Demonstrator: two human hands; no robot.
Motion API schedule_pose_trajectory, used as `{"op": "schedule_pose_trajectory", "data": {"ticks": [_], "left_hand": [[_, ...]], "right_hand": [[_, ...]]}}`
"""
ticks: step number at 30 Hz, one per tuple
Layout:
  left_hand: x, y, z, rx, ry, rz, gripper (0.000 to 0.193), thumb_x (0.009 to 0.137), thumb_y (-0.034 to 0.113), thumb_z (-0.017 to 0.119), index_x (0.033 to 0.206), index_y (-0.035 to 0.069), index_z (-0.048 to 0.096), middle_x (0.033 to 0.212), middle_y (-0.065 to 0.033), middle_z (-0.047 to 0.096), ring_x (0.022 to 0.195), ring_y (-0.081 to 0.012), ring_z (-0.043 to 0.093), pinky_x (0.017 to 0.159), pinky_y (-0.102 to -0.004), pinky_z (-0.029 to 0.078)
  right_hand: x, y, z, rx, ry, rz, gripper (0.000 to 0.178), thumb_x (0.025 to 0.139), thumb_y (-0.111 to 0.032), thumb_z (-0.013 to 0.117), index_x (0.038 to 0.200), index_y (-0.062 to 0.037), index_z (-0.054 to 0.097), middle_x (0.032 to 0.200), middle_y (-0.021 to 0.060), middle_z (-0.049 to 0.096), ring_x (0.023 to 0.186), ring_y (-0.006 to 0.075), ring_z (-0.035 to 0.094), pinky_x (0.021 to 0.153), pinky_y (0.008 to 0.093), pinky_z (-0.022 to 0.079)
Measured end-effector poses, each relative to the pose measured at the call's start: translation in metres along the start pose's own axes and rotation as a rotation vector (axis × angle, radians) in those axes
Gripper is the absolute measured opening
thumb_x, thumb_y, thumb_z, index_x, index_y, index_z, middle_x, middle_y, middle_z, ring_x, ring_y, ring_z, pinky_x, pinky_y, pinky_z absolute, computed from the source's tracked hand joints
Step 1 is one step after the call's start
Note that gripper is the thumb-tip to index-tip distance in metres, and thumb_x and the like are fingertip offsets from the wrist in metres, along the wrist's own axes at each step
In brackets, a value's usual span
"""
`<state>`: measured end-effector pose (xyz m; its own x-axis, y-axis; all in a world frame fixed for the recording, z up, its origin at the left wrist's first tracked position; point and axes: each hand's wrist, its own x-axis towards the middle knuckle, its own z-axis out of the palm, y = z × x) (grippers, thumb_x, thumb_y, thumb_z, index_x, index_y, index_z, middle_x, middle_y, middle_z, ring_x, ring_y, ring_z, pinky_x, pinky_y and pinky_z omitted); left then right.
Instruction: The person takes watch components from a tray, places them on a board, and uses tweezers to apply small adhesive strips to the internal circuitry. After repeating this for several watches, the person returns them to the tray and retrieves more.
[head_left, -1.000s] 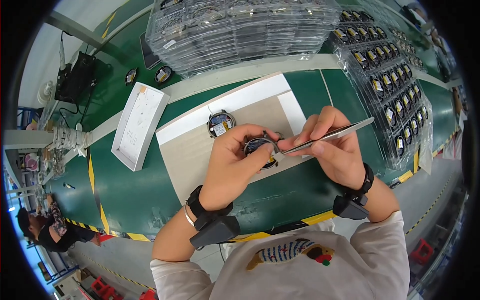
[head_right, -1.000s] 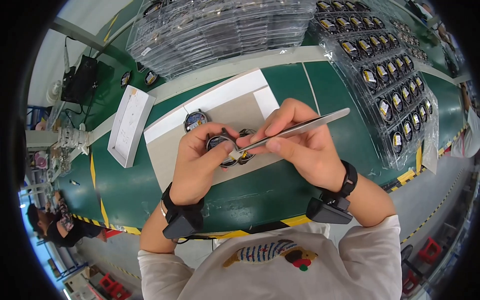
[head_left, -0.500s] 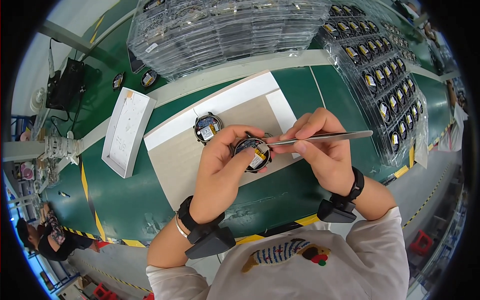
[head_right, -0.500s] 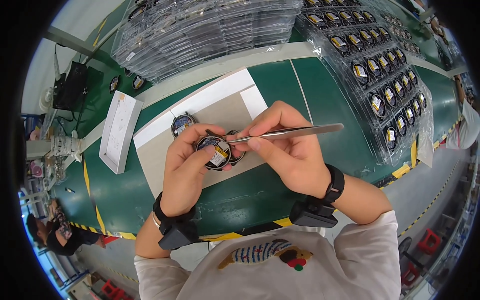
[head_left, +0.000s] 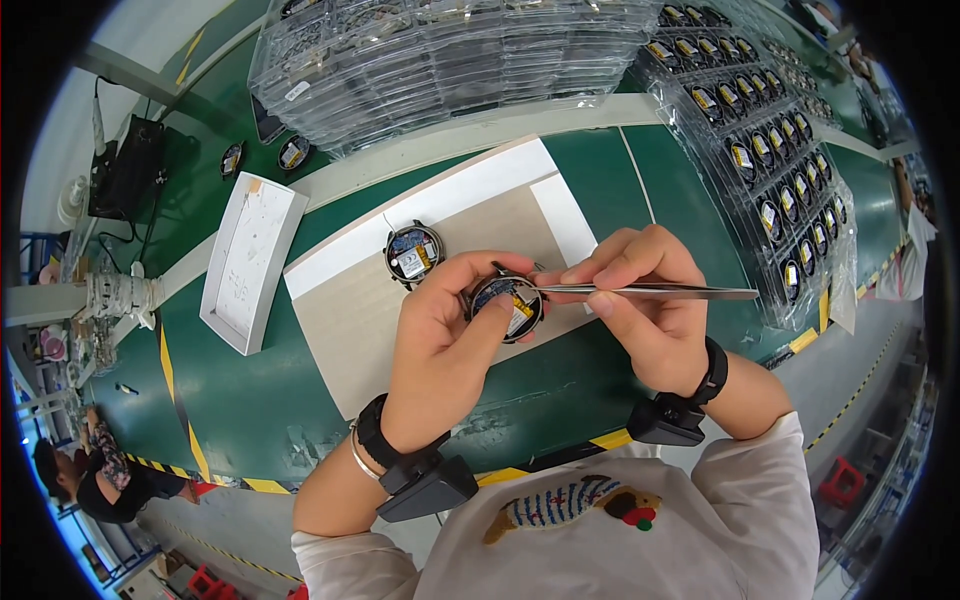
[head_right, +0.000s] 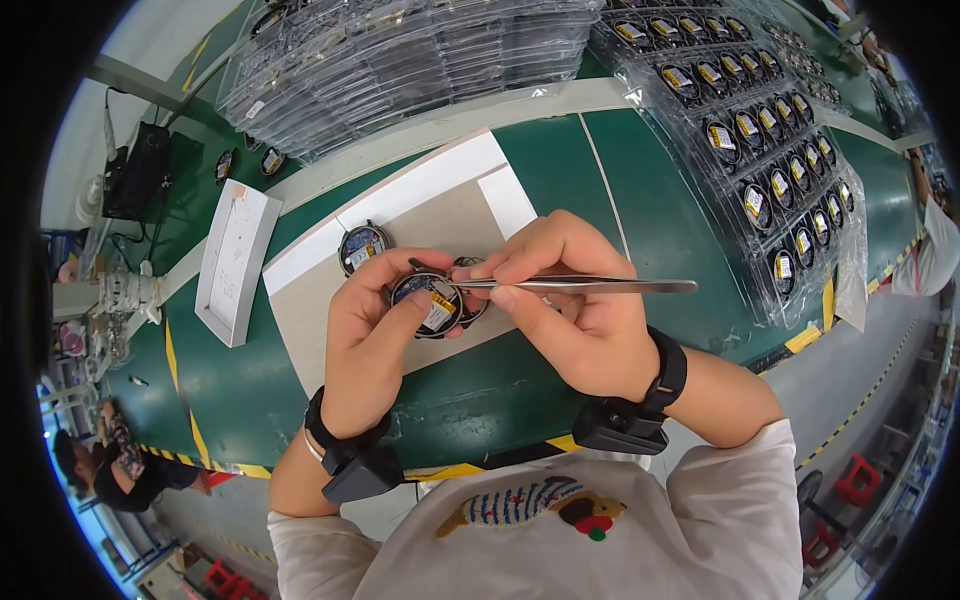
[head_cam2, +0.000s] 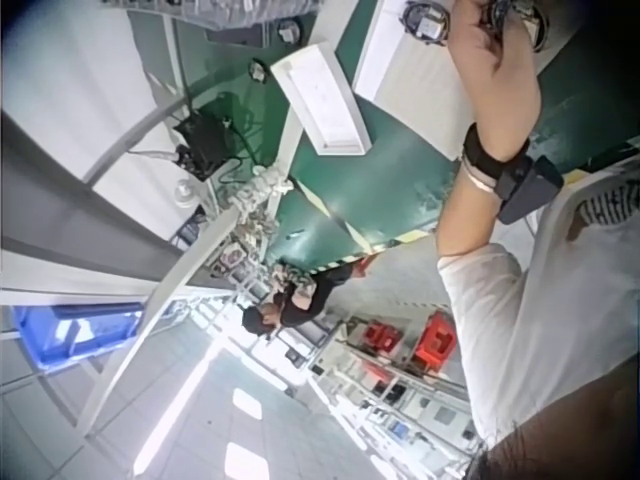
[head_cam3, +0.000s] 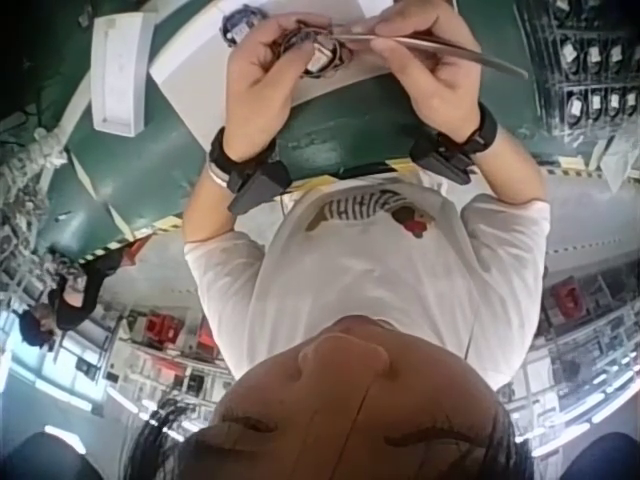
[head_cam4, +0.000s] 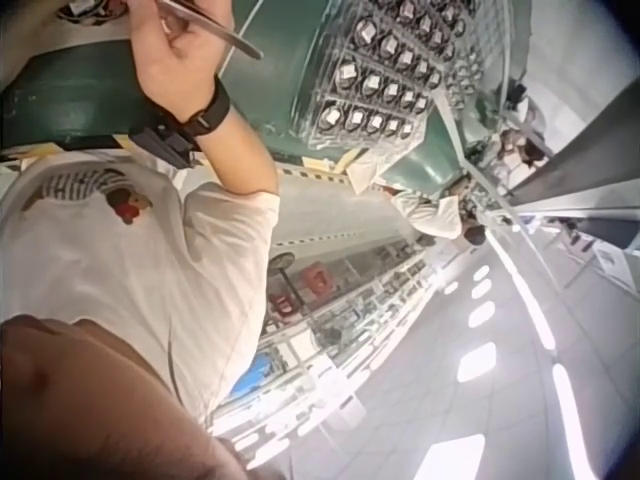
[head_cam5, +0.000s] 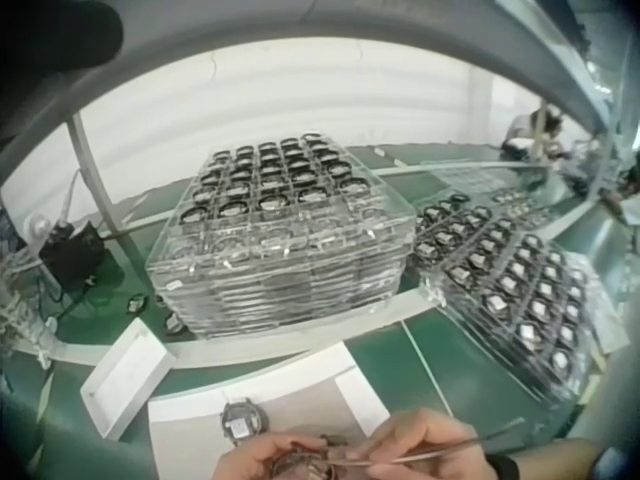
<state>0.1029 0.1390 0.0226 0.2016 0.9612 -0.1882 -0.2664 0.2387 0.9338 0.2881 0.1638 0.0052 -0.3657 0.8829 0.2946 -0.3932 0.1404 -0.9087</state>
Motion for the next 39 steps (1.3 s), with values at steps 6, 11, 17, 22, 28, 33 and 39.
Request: {"op": "schedule_pose_trajectory", "data": {"ticks": [6,11,17,22,28,33,39], "left_hand": [[0.000,-0.002,0.000,0.002,-0.003,0.010,0.024,0.088,-0.004,0.044,0.111,-0.004,0.052,0.100,-0.0069,0.058,0.085,-0.0078,0.055,0.074,-0.0238,0.050],[-0.001,-0.001,0.002,0.010,0.019,0.005,0.020,0.087,-0.003,0.048,0.107,-0.003,0.053,0.096,-0.0062,0.059,0.083,-0.0074,0.056,0.071,-0.0235,0.050],[-0.001,0.006,-0.001,0.089,0.060,-0.067,0.015,0.084,-0.003,0.050,0.098,-0.001,0.054,0.091,-0.0064,0.062,0.079,-0.0084,0.058,0.066,-0.0224,0.048],[0.000,0.005,-0.004,0.195,0.058,0.042,0.015,0.083,-0.003,0.049,0.096,0.001,0.054,0.089,-0.0073,0.063,0.075,-0.0114,0.059,0.061,-0.0222,0.047],[-0.006,0.026,-0.026,0.724,-0.030,0.259,0.023,0.078,-0.006,0.053,0.099,0.002,0.055,0.086,-0.0071,0.061,0.079,-0.0144,0.058,0.065,-0.0235,0.047],[-0.015,0.047,-0.033,1.122,-0.152,-0.124,0.030,0.071,0.000,0.062,0.101,0.004,0.057,0.093,-0.0108,0.058,0.090,-0.0239,0.056,0.076,-0.0308,0.046],[-0.011,0.023,-0.004,1.437,-0.052,0.502,0.036,0.067,0.014,0.070,0.101,0.006,0.059,0.108,-0.0113,0.054,0.104,-0.0303,0.050,0.088,-0.0420,0.040]], "right_hand": [[-0.001,0.000,0.001,-0.048,0.018,-0.003,0.014,0.083,0.010,0.053,0.094,0.0009,0.051,0.097,0.0132,0.057,0.091,0.0186,0.061,0.081,0.0285,0.049],[-0.001,-0.005,-0.006,-0.265,-0.095,-0.057,0.010,0.085,0.004,0.051,0.094,0.0004,0.047,0.097,0.0177,0.056,0.097,0.0316,0.062,0.086,0.0421,0.051],[-0.004,-0.012,-0.008,-0.453,-0.206,-0.191,0.011,0.084,0.005,0.050,0.093,0.0009,0.047,0.100,0.0186,0.055,0.094,0.0301,0.062,0.087,0.0405,0.051],[0.003,-0.005,-0.013,-0.349,-0.094,-0.191,0.012,0.083,0.007,0.050,0.093,0.0011,0.048,0.101,0.0183,0.054,0.093,0.0276,0.062,0.086,0.0381,0.051],[0.010,-0.003,-0.025,-0.458,0.011,-0.070,0.012,0.081,0.005,0.058,0.090,0.0004,0.052,0.093,0.0126,0.060,0.089,0.0177,0.062,0.077,0.0276,0.050],[0.022,-0.006,-0.042,-0.438,0.028,0.196,0.016,0.082,0.004,0.059,0.094,0.0003,0.049,0.094,0.0117,0.059,0.088,0.0166,0.062,0.078,0.0284,0.052],[0.021,-0.020,-0.049,-0.253,0.145,0.431,0.016,0.082,0.003,0.060,0.093,-0.0004,0.049,0.090,0.0094,0.062,0.082,0.0134,0.063,0.072,0.0243,0.052]]}}
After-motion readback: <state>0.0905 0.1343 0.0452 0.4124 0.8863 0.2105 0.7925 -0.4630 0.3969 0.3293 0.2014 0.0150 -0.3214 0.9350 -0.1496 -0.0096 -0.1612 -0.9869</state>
